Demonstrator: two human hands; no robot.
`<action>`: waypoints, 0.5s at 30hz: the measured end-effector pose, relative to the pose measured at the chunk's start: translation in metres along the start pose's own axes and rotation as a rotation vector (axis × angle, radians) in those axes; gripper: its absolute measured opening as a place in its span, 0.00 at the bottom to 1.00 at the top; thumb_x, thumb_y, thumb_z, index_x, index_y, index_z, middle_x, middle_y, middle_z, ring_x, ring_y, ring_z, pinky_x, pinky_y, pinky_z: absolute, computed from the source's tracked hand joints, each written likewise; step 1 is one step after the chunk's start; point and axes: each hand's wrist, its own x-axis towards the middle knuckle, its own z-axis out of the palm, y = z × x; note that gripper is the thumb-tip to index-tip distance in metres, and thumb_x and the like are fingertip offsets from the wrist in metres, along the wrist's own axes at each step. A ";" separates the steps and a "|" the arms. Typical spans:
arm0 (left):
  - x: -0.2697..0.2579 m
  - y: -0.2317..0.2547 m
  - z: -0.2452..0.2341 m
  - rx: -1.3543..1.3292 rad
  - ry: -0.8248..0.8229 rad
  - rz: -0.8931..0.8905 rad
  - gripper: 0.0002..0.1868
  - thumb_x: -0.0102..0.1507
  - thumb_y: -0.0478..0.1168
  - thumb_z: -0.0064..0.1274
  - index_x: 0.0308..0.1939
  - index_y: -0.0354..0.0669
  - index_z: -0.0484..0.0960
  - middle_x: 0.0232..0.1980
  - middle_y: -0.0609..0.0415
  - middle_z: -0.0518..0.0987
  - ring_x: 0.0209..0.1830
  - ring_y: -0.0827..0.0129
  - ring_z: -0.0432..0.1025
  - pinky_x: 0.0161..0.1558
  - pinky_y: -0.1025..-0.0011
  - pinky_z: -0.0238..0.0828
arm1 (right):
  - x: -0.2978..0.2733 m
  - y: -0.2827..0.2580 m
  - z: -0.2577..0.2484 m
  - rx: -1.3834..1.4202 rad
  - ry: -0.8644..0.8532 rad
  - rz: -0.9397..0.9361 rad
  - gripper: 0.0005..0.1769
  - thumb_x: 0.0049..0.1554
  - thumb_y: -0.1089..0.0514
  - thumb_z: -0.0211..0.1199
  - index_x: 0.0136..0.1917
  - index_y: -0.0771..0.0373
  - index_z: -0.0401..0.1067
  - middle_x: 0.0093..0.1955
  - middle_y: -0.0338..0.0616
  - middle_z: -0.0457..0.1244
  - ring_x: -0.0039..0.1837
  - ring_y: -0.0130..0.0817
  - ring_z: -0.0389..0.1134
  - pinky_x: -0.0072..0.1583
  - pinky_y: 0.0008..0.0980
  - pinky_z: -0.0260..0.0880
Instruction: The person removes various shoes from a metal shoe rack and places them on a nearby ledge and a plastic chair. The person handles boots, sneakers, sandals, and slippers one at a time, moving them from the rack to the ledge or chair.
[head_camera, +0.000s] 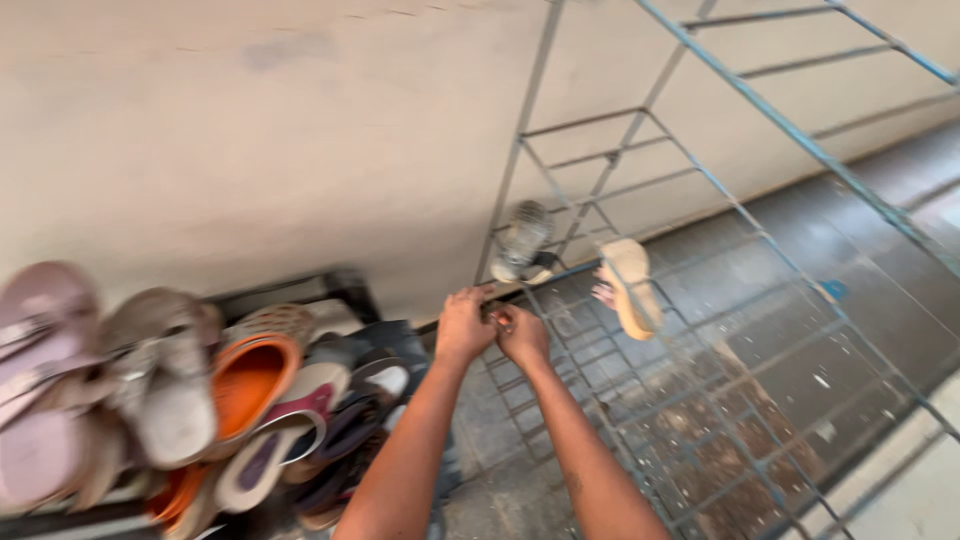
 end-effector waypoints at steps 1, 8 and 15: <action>0.003 0.011 0.024 -0.012 -0.029 0.028 0.27 0.52 0.38 0.63 0.56 0.52 0.82 0.58 0.48 0.79 0.60 0.50 0.71 0.61 0.57 0.69 | 0.002 0.028 -0.007 0.012 0.019 0.022 0.12 0.53 0.50 0.70 0.49 0.55 0.80 0.46 0.46 0.73 0.47 0.44 0.75 0.49 0.42 0.73; 0.013 0.061 0.157 -0.085 -0.218 0.017 0.28 0.54 0.39 0.63 0.59 0.52 0.80 0.62 0.48 0.78 0.64 0.50 0.69 0.63 0.58 0.68 | 0.011 0.187 -0.062 -0.112 0.174 0.146 0.19 0.49 0.53 0.72 0.54 0.56 0.79 0.53 0.54 0.68 0.56 0.52 0.71 0.57 0.46 0.71; 0.025 0.066 0.223 -0.187 -0.240 0.044 0.26 0.55 0.39 0.62 0.59 0.49 0.79 0.63 0.48 0.78 0.66 0.52 0.69 0.67 0.60 0.65 | 0.027 0.259 -0.078 -0.370 0.395 0.182 0.41 0.46 0.52 0.74 0.70 0.55 0.63 0.69 0.58 0.55 0.71 0.61 0.58 0.69 0.55 0.63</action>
